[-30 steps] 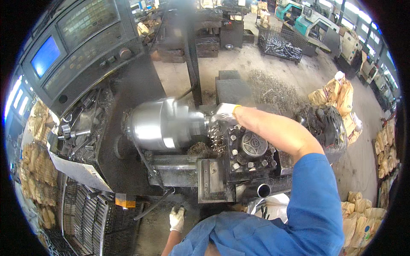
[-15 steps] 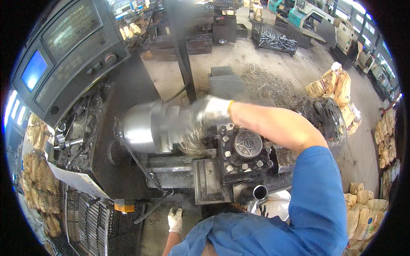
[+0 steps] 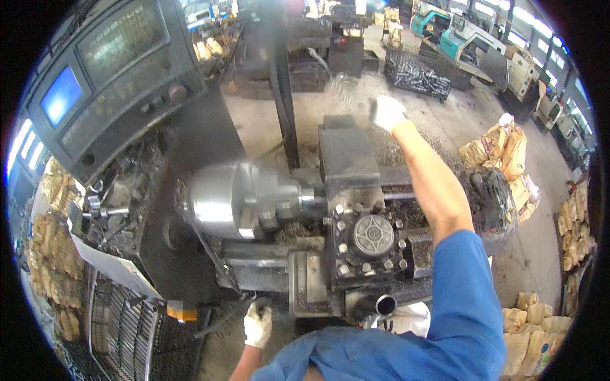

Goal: The person operates a metal turning machine in a workshop, repeatedly loading cylindrical metal rods into the chuck, starting the machine, and removing the processed rods. The person places the finished rods into a nearby metal basket.

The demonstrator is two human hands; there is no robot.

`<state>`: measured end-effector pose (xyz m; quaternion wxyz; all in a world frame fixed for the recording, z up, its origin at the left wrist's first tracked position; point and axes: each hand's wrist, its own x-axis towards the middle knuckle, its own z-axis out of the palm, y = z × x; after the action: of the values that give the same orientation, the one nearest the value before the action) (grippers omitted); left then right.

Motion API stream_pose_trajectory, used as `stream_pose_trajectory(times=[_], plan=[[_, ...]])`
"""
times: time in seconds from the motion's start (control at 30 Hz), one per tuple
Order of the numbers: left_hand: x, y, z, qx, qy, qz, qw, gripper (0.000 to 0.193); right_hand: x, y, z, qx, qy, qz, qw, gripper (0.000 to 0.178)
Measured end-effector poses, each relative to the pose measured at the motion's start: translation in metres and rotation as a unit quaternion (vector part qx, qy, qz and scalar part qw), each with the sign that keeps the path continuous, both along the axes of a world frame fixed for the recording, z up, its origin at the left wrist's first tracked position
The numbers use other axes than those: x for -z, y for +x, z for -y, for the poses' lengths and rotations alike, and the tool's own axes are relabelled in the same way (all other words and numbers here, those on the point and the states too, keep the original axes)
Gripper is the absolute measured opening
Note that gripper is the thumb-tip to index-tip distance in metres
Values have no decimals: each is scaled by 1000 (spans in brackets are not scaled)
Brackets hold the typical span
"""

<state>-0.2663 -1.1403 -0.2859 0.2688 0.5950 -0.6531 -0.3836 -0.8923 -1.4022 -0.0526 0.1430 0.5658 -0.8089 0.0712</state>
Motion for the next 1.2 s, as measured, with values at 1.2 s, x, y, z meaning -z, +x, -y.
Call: stream_pose_trajectory(times=[1.2], plan=[[-110, -184, 220, 218, -506, 237, 800, 60, 17, 81, -179, -186, -20, 217, 958, 65]])
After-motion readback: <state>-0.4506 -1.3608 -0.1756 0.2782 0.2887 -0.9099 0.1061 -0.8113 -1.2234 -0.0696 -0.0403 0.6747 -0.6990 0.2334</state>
